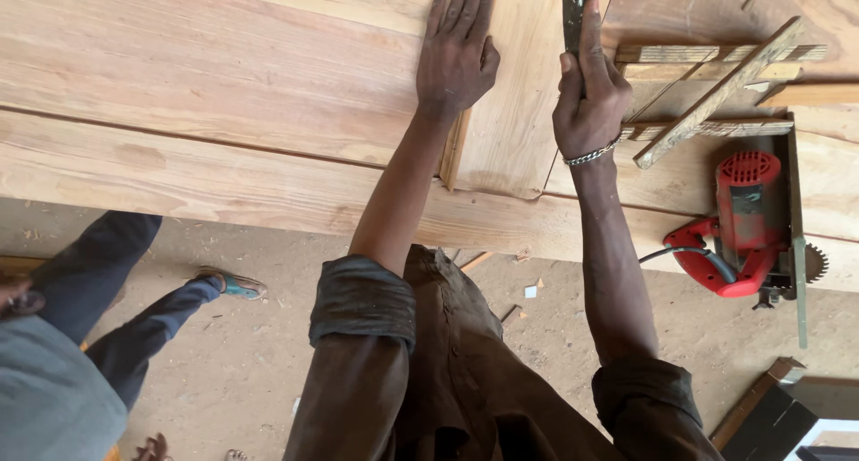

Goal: The person hammers nails into a wooden frame to attach a thin wooden strip along the edge. They repeatedly position the strip and strike it with a hammer, then use a screwdriver to adjust the strip's alignment.

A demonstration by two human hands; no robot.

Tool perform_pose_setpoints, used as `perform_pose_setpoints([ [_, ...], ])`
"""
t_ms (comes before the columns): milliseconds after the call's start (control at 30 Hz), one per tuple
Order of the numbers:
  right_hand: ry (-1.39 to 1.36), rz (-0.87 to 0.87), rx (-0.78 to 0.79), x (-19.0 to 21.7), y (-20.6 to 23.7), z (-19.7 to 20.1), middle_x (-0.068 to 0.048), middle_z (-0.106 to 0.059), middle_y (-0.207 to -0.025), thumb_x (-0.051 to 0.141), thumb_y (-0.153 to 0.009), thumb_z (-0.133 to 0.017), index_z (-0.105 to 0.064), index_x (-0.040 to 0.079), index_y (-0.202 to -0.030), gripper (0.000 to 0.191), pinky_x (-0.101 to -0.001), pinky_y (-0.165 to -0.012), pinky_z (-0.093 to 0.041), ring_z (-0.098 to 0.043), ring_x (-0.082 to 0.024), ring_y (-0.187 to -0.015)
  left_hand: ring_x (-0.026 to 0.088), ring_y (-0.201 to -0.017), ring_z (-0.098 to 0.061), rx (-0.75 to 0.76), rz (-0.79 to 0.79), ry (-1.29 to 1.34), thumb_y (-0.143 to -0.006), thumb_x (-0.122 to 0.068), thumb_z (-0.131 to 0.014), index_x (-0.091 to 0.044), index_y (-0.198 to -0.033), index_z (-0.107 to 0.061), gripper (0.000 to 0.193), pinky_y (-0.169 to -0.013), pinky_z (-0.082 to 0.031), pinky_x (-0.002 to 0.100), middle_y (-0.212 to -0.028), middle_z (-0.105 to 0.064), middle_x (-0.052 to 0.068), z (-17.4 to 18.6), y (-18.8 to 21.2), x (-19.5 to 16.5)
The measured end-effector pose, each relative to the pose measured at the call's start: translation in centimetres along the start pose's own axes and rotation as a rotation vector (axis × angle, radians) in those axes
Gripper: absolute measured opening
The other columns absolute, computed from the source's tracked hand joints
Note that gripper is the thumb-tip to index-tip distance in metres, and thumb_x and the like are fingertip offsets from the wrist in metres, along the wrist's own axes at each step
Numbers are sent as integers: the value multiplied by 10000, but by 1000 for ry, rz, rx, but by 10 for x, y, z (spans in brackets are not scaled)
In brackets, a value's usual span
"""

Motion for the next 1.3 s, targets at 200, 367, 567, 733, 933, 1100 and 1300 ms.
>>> perform_pose_setpoints([
  [200,171,69,35,-7,-8,-27,-123,-648,-751,109,-1157,-597,-395,89,-1642,526,-360,-549,-488,-630,-182,-627,280,-1549,-304,45,29,22,-955,-150,-617,59,-1532,-403,650,-1312,-184,507,-1625,-378,196,1,0,1],
  [367,93,-43,-2,-7,-4,-27,-75,-664,-661,44,-1137,-575,-417,49,-1595,485,-336,-475,-480,-586,-166,-517,273,-1575,-274,-2,2,10,-965,-134,-615,56,-1551,-399,652,-1332,-182,501,-1656,-347,178,5,-4,1],
  [567,-29,-48,54,-10,-15,-23,-75,-661,-687,71,-1146,-557,-435,29,-1595,467,-327,-543,-528,-633,-148,-584,273,-1564,-277,30,45,39,-933,-137,-614,55,-1535,-408,664,-1317,-184,497,-1645,-350,177,7,-6,1],
  [733,27,-24,-31,-6,-15,-20,-57,-687,-711,72,-1153,-476,-427,25,-1591,442,-304,-501,-527,-626,-124,-541,255,-1576,-260,29,50,27,-944,-129,-603,44,-1558,-394,671,-1328,-176,490,-1667,-333,155,5,-5,1],
  [933,7,-72,58,-10,-20,-24,-70,-631,-633,132,-1156,-475,-457,1,-1583,448,-322,-492,-522,-598,-113,-524,248,-1572,-246,-48,19,43,-938,-136,-604,30,-1561,-387,681,-1324,-178,504,-1662,-322,150,6,-2,0],
  [1100,6,17,-63,-5,-18,-23,-96,-772,-863,76,-1170,-436,-430,44,-1598,430,-277,-471,-498,-576,-117,-511,252,-1586,-255,-16,25,28,-956,-125,-605,34,-1569,-383,671,-1338,-179,497,-1675,-322,150,6,-4,1],
  [1300,-2,-107,44,10,-13,-31,-60,-638,-645,102,-1154,-520,-403,36,-1616,480,-307,-508,-497,-611,-108,-547,251,-1581,-248,-17,32,49,-956,-131,-603,38,-1563,-387,666,-1332,-176,498,-1669,-319,151,7,-5,2],
])
Point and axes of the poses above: each hand's wrist, its own y-axis away from the middle knuckle, its own z-axis out of the back of the hand, x = y × z, the point moved 3 cm from there along -y, towards the middle knuckle
